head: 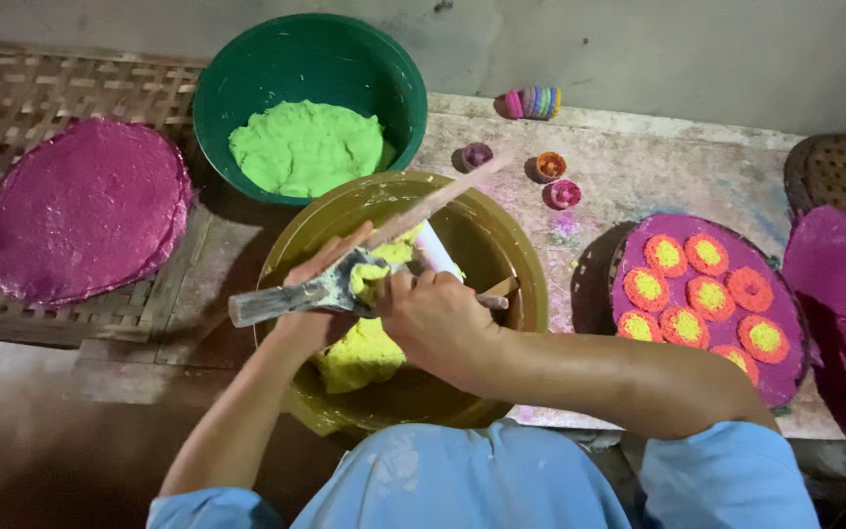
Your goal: The person uses a hand-held wooden extruder press to squeeze colored dough into ring shapes. They load pink-orange dough into the press, extrude rings onto a round pink tray, then switch to yellow dough and continue extruding rings, arranging them in rows on the tray.
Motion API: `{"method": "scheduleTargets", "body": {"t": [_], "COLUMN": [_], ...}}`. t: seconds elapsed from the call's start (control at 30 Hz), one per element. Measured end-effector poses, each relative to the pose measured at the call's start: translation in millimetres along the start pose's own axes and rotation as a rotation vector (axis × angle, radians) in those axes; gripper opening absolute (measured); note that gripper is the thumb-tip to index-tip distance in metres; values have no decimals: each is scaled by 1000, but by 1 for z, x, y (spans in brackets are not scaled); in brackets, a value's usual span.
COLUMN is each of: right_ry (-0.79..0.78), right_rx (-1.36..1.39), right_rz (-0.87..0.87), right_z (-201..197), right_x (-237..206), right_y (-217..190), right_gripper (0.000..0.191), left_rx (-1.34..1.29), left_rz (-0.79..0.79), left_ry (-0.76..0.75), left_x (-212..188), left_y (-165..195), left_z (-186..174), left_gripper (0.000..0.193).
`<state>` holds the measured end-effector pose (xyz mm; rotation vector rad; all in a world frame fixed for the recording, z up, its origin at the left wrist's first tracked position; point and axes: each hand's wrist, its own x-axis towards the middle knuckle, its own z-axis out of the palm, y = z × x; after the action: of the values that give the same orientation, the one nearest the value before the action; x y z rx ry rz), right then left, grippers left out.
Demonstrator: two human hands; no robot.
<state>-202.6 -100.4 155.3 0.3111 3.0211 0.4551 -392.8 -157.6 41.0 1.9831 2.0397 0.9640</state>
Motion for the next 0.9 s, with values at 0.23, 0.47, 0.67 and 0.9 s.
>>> {"method": "scheduleTargets", "body": {"t": [0.23, 0.47, 0.67, 0.9], "right_ry": [42, 380, 253, 159], "right_rx": [371, 1149, 1608, 1284], "right_rz": [294, 240, 272, 252], "right_z": [-18, 59, 70, 104], "right_x": [-38, 2, -7, -6], "right_y": [47, -3, 27, -6], "right_gripper": [47, 60, 45, 48], "left_rx": [345, 459, 453, 123], "left_rz": [-71, -329, -387, -313], "left_ry": [308, 307, 247, 482], "left_x": [-13, 11, 9, 9], "left_y": [-27, -22, -15, -61], "left_z": [-13, -11, -19, 5], "left_gripper": [46, 58, 47, 58]}}
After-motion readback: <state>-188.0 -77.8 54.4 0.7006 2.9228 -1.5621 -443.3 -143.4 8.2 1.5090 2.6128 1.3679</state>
